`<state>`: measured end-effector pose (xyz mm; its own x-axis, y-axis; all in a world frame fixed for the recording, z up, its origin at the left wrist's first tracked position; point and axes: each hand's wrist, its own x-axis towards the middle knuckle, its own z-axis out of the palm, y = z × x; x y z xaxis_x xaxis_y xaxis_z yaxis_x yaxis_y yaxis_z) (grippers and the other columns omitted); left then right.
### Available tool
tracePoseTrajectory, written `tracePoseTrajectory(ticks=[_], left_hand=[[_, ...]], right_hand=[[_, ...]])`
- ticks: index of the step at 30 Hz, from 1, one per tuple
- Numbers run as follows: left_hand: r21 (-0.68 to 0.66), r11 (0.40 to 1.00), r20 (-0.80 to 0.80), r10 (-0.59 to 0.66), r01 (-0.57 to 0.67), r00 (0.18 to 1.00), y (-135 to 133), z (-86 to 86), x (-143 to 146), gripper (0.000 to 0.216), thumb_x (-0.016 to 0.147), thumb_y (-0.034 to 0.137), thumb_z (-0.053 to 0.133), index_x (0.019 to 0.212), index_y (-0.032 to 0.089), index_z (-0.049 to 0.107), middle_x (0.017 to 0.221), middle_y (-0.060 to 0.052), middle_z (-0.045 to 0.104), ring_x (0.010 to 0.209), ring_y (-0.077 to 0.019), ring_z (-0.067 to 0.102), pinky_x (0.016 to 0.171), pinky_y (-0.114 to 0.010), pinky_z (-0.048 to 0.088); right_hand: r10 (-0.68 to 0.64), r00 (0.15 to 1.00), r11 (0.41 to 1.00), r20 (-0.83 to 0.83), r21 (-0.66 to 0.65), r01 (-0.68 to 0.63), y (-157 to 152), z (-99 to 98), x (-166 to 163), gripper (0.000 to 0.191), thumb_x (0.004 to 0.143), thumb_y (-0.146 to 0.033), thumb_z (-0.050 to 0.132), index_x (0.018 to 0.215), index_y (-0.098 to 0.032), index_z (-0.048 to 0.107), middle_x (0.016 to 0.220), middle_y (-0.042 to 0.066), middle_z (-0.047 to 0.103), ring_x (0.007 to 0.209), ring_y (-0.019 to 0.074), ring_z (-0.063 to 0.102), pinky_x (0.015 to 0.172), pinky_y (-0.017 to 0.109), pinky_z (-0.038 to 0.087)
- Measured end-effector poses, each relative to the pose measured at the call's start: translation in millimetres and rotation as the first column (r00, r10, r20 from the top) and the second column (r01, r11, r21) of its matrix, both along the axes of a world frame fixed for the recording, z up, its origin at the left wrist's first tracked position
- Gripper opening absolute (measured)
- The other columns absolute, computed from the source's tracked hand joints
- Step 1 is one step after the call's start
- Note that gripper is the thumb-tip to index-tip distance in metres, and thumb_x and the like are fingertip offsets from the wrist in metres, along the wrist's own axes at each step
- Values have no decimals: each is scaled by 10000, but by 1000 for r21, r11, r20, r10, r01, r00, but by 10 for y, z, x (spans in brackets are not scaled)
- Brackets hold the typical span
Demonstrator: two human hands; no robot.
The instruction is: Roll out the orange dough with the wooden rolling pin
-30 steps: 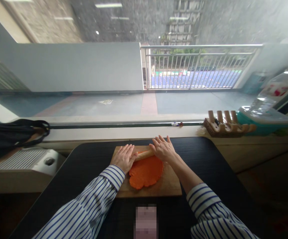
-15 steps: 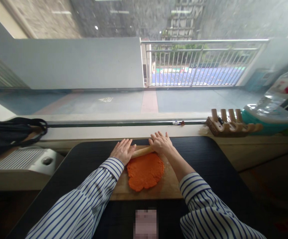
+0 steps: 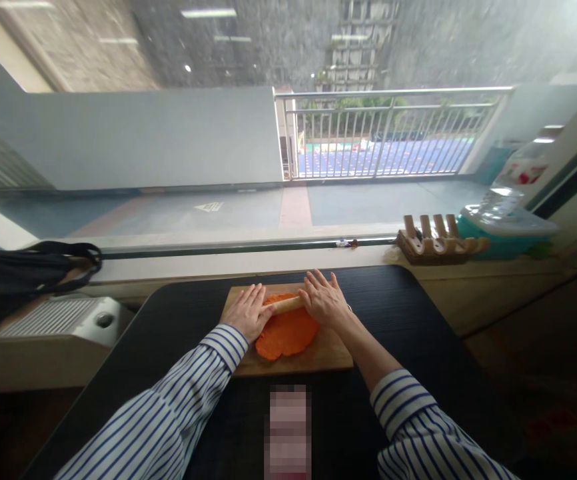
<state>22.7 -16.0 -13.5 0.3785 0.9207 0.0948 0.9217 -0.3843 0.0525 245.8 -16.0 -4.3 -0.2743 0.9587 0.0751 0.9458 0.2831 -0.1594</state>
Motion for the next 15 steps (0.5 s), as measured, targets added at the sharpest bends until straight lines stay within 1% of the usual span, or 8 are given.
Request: tracePoseTrajectory(ticks=[5, 9, 12, 15], left_hand=[[70, 996, -3, -62, 62, 998, -271, -96, -19, 729, 926, 558, 190, 1375, 24, 403, 1431, -186, 410, 1356, -294, 327, 1118, -470, 265], [123, 987, 1, -106, 105, 994, -416, -172, -54, 748, 920, 582, 184, 1373, 30, 408, 1427, -188, 418, 1348, -285, 346, 1123, -463, 260], [143, 982, 11, -123, 121, 992, -418, -195, -68, 743, 917, 591, 197, 1377, 46, 409, 1427, -182, 420, 1345, -280, 352, 1114, -467, 279], [113, 989, 16, -100, 97, 995, -341, -157, -47, 732, 914, 589, 222, 1395, 62, 384, 1440, -173, 403, 1359, -279, 328, 1116, -472, 272]], right_hand=[[-17, 999, 999, -38, 34, 18, -354, -68, 52, 571, 968, -432, 218, 1424, -117, 355, 1507, 89, 289, 1410, 225, 182, 1145, 483, 155], [-3, 999, 999, -48, 39, 5, -566, -77, 85, 571, 968, -433, 220, 1428, -119, 348, 1506, 90, 290, 1414, 218, 165, 1148, 475, 148], [-1, 999, 1000, -49, 16, 2, -580, -75, 93, 584, 966, -451, 220, 1435, -124, 335, 1511, 88, 278, 1417, 217, 153, 1147, 472, 149], [-27, 999, 1000, -38, 6, 27, -471, -67, 74, 583, 964, -451, 219, 1432, -126, 342, 1511, 90, 277, 1416, 217, 159, 1148, 467, 141]])
